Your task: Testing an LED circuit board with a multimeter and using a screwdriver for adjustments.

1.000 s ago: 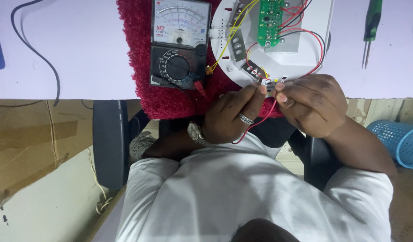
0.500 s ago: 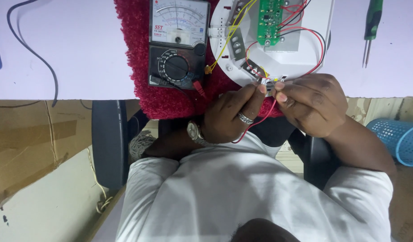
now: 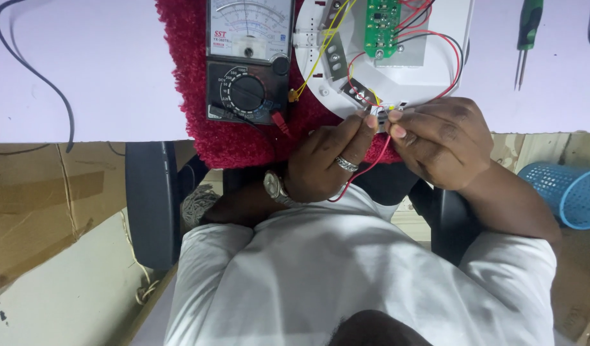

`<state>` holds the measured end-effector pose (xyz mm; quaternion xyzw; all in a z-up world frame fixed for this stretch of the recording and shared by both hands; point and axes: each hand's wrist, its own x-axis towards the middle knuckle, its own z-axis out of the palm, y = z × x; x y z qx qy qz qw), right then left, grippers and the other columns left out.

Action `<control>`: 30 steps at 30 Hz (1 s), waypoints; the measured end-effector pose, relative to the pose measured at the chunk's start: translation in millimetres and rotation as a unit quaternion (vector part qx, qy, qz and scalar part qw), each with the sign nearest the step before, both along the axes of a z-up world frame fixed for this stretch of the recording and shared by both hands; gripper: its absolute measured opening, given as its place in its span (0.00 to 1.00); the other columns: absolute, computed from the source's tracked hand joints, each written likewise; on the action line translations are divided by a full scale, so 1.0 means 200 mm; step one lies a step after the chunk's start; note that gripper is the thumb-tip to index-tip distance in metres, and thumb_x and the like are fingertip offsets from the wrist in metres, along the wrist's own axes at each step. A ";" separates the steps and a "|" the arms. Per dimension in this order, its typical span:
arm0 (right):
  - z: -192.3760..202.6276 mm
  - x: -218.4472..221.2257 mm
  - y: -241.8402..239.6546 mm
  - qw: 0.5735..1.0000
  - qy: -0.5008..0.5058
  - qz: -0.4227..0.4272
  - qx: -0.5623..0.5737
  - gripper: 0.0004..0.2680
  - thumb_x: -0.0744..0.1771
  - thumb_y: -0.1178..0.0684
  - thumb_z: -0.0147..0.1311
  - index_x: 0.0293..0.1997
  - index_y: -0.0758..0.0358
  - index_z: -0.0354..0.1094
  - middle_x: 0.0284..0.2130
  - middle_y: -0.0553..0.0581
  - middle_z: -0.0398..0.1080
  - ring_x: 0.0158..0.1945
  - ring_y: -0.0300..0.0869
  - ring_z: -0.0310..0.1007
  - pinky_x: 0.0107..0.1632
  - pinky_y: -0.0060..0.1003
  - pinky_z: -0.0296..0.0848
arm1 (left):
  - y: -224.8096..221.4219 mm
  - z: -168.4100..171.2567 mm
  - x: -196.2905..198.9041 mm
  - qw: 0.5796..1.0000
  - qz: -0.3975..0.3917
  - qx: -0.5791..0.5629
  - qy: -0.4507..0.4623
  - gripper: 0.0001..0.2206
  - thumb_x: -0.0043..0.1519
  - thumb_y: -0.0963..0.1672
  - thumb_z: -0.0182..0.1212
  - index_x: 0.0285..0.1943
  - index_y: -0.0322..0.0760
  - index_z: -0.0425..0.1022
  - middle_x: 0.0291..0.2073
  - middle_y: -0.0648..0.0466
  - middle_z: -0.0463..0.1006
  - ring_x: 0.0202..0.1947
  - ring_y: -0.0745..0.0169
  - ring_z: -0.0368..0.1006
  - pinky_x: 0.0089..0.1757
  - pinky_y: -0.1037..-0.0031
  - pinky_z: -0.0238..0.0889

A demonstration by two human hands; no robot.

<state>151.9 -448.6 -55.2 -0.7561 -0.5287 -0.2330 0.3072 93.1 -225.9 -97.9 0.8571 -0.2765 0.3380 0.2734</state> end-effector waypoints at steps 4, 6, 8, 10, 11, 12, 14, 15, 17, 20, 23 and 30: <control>0.00 0.02 0.02 0.999 -0.014 0.004 0.035 0.04 0.70 0.70 0.63 0.42 0.75 0.70 0.44 0.72 0.77 0.39 0.57 0.82 0.39 0.50 0.82 | -0.01 -0.02 0.01 1.000 0.006 -0.009 -0.013 0.11 0.76 0.40 0.61 0.63 0.26 0.77 0.53 0.44 0.83 0.45 0.59 0.86 0.39 0.70 0.77; -0.01 0.01 0.00 0.999 0.002 0.007 0.035 0.05 0.70 0.71 0.63 0.44 0.75 0.70 0.45 0.71 0.76 0.41 0.58 0.83 0.40 0.50 0.82 | -0.01 -0.03 0.00 1.000 0.002 -0.008 -0.006 0.11 0.76 0.40 0.61 0.64 0.25 0.76 0.53 0.44 0.82 0.48 0.58 0.86 0.40 0.70 0.77; -0.02 0.01 0.00 0.999 0.011 0.014 0.038 0.07 0.69 0.72 0.64 0.46 0.74 0.68 0.46 0.72 0.75 0.42 0.59 0.84 0.39 0.51 0.82 | -0.01 -0.04 0.00 1.000 0.003 -0.017 -0.014 0.11 0.76 0.39 0.63 0.64 0.26 0.76 0.54 0.44 0.82 0.47 0.58 0.86 0.40 0.70 0.79; 0.00 0.01 0.03 0.999 -0.001 0.001 0.038 0.05 0.70 0.72 0.63 0.43 0.73 0.70 0.45 0.71 0.77 0.40 0.58 0.83 0.39 0.50 0.81 | -0.02 -0.05 0.00 1.000 0.009 -0.021 -0.013 0.12 0.75 0.40 0.64 0.65 0.26 0.76 0.54 0.45 0.82 0.45 0.59 0.86 0.40 0.70 0.78; 0.01 0.01 0.04 0.999 -0.011 -0.014 0.038 0.04 0.70 0.71 0.62 0.40 0.73 0.72 0.43 0.71 0.78 0.39 0.57 0.82 0.40 0.49 0.80 | -0.02 -0.05 0.00 1.000 0.014 -0.024 -0.011 0.12 0.75 0.40 0.65 0.65 0.27 0.76 0.54 0.46 0.83 0.43 0.61 0.85 0.40 0.71 0.78; 0.01 0.01 0.04 0.999 -0.010 -0.014 0.038 0.04 0.70 0.71 0.62 0.40 0.73 0.72 0.43 0.71 0.78 0.39 0.57 0.82 0.40 0.49 0.80 | -0.03 -0.06 -0.01 1.000 0.014 -0.024 -0.010 0.12 0.75 0.40 0.65 0.65 0.27 0.76 0.54 0.46 0.83 0.43 0.61 0.85 0.40 0.71 0.78; -0.01 0.02 0.03 0.999 -0.025 -0.004 0.043 0.06 0.69 0.71 0.63 0.39 0.73 0.69 0.43 0.72 0.77 0.38 0.58 0.83 0.38 0.49 0.79 | -0.04 -0.06 -0.01 0.999 0.034 -0.040 0.006 0.14 0.72 0.41 0.73 0.63 0.31 0.78 0.51 0.49 0.82 0.34 0.60 0.81 0.40 0.69 0.77; 0.00 0.02 0.04 0.999 -0.026 -0.005 0.043 0.06 0.69 0.71 0.63 0.39 0.73 0.69 0.43 0.72 0.77 0.38 0.58 0.83 0.38 0.49 0.79 | -0.04 -0.07 -0.01 0.999 0.033 -0.040 0.005 0.14 0.72 0.41 0.73 0.63 0.31 0.78 0.51 0.49 0.82 0.34 0.60 0.81 0.40 0.69 0.77; 0.00 0.02 0.07 0.997 -0.032 -0.011 0.065 0.08 0.69 0.72 0.62 0.33 0.72 0.66 0.39 0.72 0.78 0.35 0.57 0.81 0.36 0.48 0.78 | -0.04 -0.07 -0.02 0.999 0.037 -0.038 0.008 0.15 0.71 0.41 0.75 0.64 0.31 0.77 0.51 0.49 0.83 0.35 0.60 0.82 0.40 0.69 0.77; 0.00 0.03 0.06 0.998 -0.033 -0.007 0.062 0.05 0.69 0.71 0.62 0.38 0.73 0.70 0.41 0.72 0.78 0.37 0.56 0.82 0.37 0.47 0.78 | -0.05 -0.09 -0.02 0.998 0.049 -0.030 0.009 0.18 0.71 0.42 0.77 0.66 0.32 0.75 0.51 0.50 0.83 0.34 0.61 0.81 0.40 0.69 0.76; -0.01 0.01 0.01 0.999 -0.012 -0.005 0.037 0.06 0.69 0.71 0.63 0.41 0.73 0.69 0.44 0.72 0.77 0.39 0.58 0.82 0.38 0.50 0.79 | -0.03 -0.05 -0.01 0.999 0.033 -0.016 0.006 0.14 0.72 0.41 0.73 0.63 0.29 0.78 0.50 0.49 0.82 0.36 0.60 0.82 0.40 0.69 0.77; 0.01 0.02 0.05 0.997 -0.025 -0.002 0.067 0.09 0.69 0.73 0.62 0.35 0.73 0.64 0.40 0.73 0.77 0.37 0.57 0.81 0.35 0.48 0.78 | -0.04 -0.04 -0.01 0.999 0.037 -0.028 0.012 0.14 0.71 0.41 0.74 0.62 0.30 0.79 0.49 0.49 0.82 0.35 0.59 0.81 0.40 0.69 0.77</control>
